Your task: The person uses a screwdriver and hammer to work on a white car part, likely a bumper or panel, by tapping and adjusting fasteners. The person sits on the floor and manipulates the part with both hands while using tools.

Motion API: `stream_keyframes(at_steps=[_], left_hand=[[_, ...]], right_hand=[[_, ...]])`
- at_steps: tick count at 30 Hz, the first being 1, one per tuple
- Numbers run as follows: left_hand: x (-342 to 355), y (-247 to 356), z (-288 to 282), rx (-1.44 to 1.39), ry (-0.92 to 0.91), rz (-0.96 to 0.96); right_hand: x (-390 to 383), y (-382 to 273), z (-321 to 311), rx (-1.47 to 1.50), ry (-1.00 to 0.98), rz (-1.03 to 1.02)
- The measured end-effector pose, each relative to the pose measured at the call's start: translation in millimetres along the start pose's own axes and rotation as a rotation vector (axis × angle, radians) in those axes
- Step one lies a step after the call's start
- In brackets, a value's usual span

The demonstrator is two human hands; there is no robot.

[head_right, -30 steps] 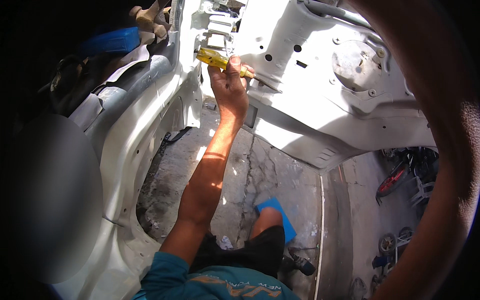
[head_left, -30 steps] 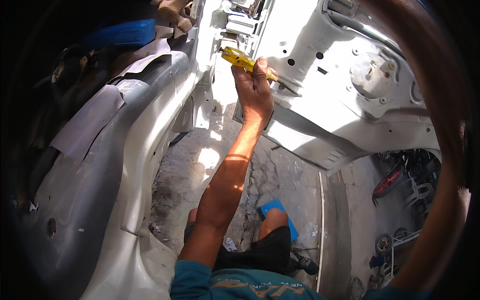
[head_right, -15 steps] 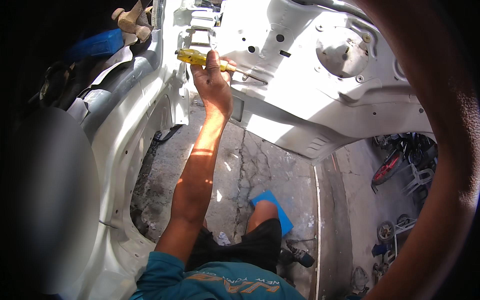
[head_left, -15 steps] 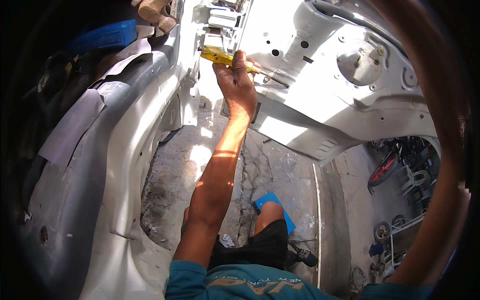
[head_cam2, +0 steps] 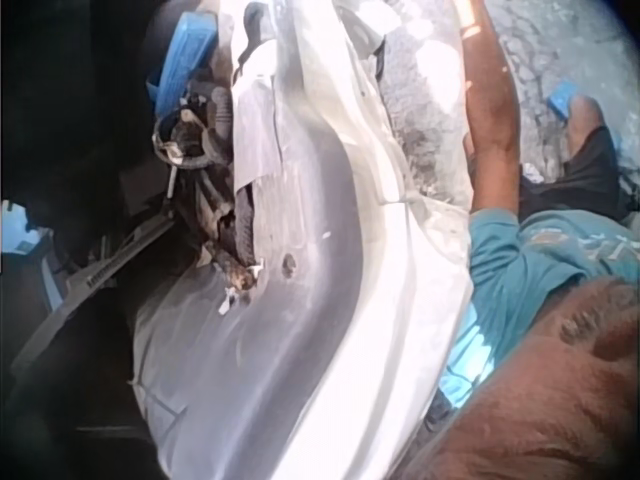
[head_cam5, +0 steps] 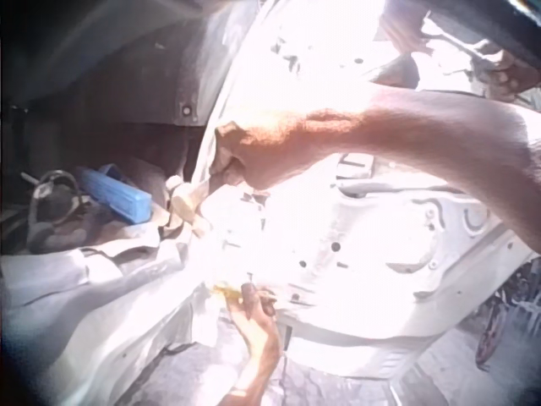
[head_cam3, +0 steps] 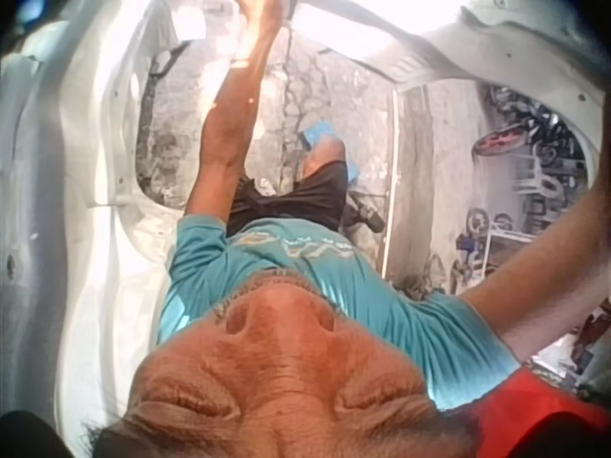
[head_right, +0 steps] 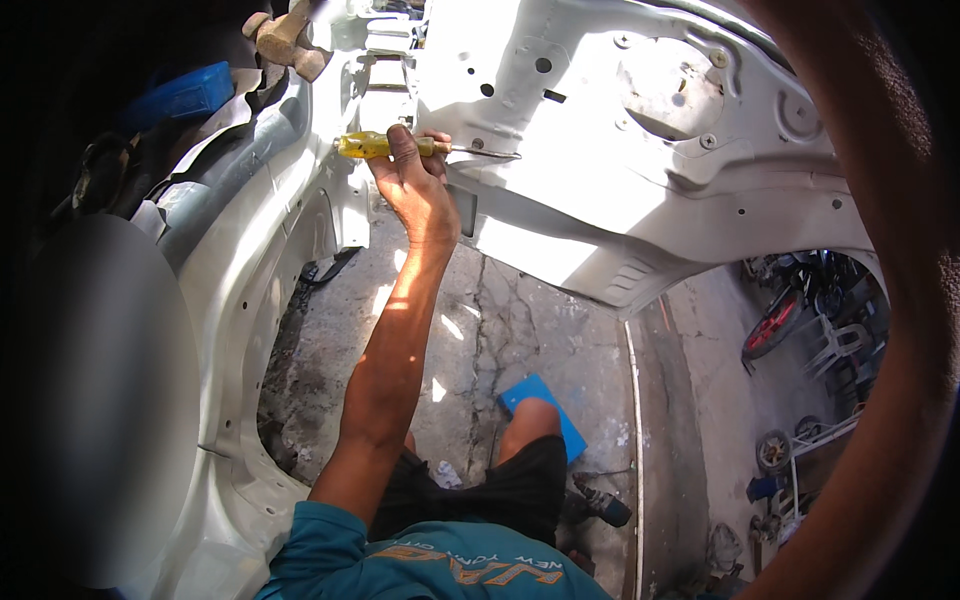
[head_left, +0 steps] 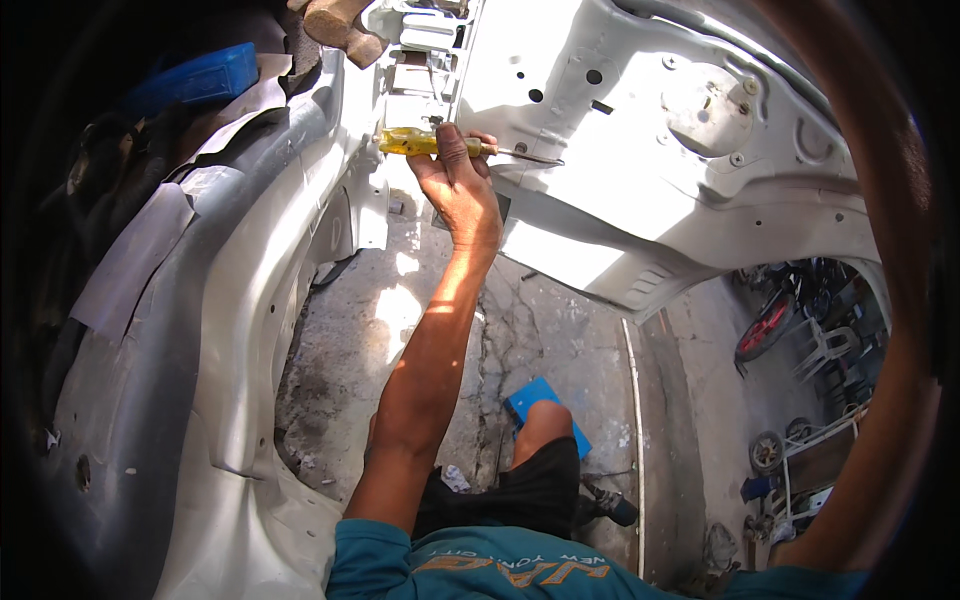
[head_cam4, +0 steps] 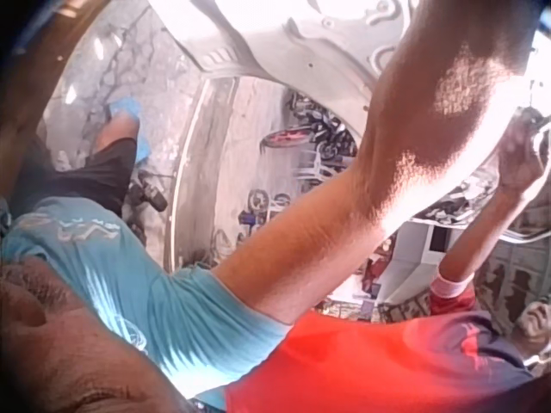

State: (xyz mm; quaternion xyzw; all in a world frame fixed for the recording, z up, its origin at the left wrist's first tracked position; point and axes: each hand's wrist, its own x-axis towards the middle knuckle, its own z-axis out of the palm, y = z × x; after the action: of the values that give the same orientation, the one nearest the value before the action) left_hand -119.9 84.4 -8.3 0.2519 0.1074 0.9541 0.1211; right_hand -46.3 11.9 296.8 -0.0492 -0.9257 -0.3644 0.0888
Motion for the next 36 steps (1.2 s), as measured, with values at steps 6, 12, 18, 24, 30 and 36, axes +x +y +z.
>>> stream_keyframes(at_steps=[6,12,18,24,30,36], left_hand=[[-8,-11,-3,-0.017,0.114,-0.054],[-13,-13,-2,-0.038,0.158,-0.055],[-14,-10,-4,0.031,0.097,0.010],[-21,-2,0,0.132,0.076,0.071],[-19,10,13,0.228,0.003,0.103],[-6,15,17,0.203,-0.080,0.138]], right_hand=[[4,-2,1,0.003,-0.011,-0.011],[24,-6,8,0.007,-0.018,-0.052],[58,-20,15,0.017,-0.003,-0.124],[73,-27,25,0.024,0.001,-0.153],[58,-21,18,0.017,0.003,-0.133],[41,-12,9,0.010,-0.009,-0.074]])
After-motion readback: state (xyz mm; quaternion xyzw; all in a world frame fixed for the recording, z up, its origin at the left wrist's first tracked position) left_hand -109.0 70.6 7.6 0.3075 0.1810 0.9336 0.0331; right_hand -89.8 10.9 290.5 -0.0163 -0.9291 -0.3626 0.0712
